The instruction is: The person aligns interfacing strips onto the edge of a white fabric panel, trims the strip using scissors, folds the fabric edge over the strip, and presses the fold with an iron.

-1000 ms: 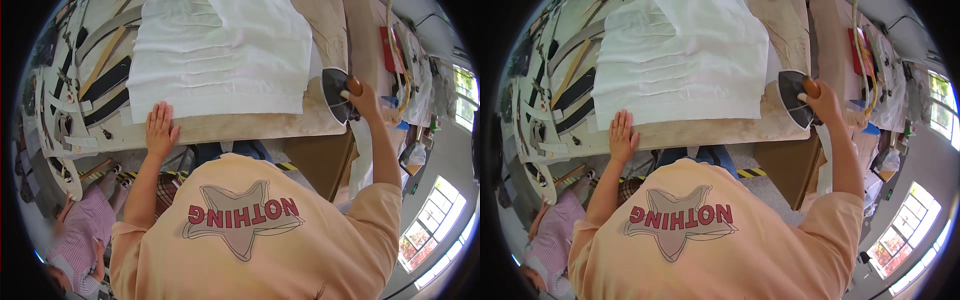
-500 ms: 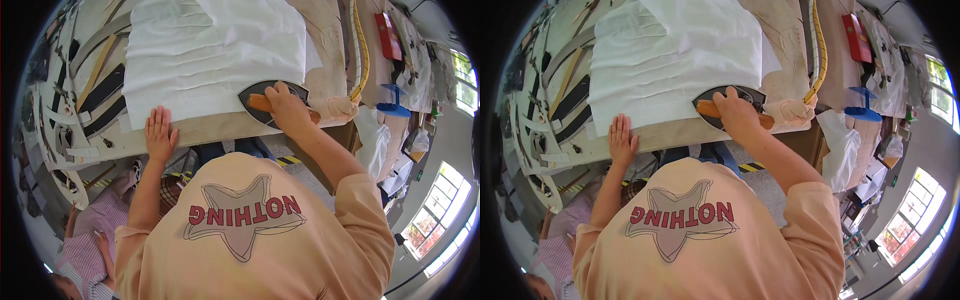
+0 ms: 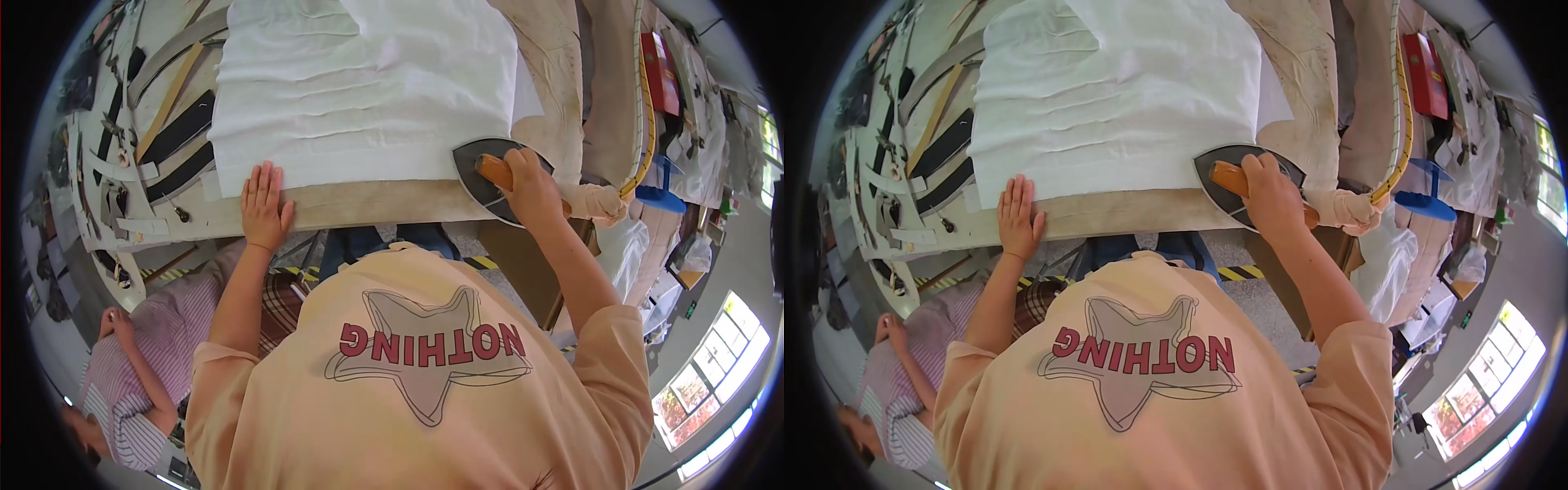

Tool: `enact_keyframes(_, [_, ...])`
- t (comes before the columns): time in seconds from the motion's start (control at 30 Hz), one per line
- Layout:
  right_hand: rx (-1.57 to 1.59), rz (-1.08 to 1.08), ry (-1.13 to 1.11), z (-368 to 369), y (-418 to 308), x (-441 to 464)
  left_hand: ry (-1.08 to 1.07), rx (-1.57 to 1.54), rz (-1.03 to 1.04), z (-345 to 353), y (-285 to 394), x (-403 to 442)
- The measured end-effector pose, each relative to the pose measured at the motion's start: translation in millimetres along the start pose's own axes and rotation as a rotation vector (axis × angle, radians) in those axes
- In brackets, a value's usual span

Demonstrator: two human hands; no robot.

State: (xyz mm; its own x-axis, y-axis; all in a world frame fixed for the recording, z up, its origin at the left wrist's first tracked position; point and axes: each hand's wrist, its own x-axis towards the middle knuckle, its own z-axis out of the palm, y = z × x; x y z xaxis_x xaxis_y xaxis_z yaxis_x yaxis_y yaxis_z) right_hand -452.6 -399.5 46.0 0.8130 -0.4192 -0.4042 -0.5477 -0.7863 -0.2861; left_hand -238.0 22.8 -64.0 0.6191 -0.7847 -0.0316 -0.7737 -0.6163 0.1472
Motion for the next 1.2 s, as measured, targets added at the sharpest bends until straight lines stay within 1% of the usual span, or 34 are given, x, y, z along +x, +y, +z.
enact_keyframes(0.1, [-0.027,0.035,-0.038,5,-8,-3,-0.022,-0.011,-0.010,-1,2,-1])
enact_keyframes(0.2, [-0.031,-0.053,-0.008,13,-27,-3,-0.033,-0.051,0.001,-4,1,-2])
enact_keyframes(0.27, [-0.006,-0.089,0.000,17,-59,-2,-0.043,-0.068,0.018,-9,-5,-2])
enact_keyframes(0.37, [0.026,-0.155,0.004,32,-125,8,-0.019,-0.057,0.040,-13,-17,-6])
enact_keyframes(0.4, [-0.035,-0.155,-0.046,40,-149,14,-0.024,-0.058,0.034,-16,-23,-7])
enact_keyframes(0.43, [-0.099,-0.159,-0.096,45,-164,20,-0.039,-0.054,0.056,-21,-30,-5])
enact_keyframes(0.5, [-0.090,-0.162,-0.103,54,-178,25,-0.075,-0.049,0.092,-26,-42,-5])
enact_keyframes(0.6, [-0.064,-0.159,-0.103,65,-190,25,-0.082,-0.050,0.061,-23,-67,-15])
enact_keyframes(0.67, [-0.034,-0.089,-0.039,60,-173,21,-0.075,-0.045,0.059,-24,-81,-14])
enact_keyframes(0.7, [-0.035,-0.092,-0.039,57,-167,20,-0.064,-0.060,0.069,-24,-82,-13])
enact_keyframes(0.77, [-0.070,-0.007,-0.008,54,-156,16,-0.044,-0.093,0.075,-23,-82,-17])
enact_keyframes(0.8, [-0.073,-0.016,-0.013,53,-154,15,-0.044,-0.093,0.065,-22,-82,-19])
enact_keyframes(0.93, [-0.041,0.009,0.010,51,-173,17,0.037,-0.160,0.007,-24,-93,-23])
enact_keyframes(1.03, [-0.014,-0.142,0.023,67,-214,18,0.066,-0.174,-0.012,-31,-107,-33])
enact_keyframes(1.07, [-0.014,-0.152,0.020,72,-233,21,0.067,-0.170,-0.022,-33,-111,-37])
enact_keyframes(1.13, [-0.024,-0.138,-0.075,80,-280,33,0.087,-0.164,-0.007,-36,-120,-40])
enact_keyframes(1.17, [-0.024,-0.145,-0.073,84,-301,38,0.099,-0.161,0.003,-38,-126,-41])
enact_keyframes(1.2, [-0.015,-0.196,-0.081,88,-319,42,0.103,-0.155,-0.004,-40,-130,-42])
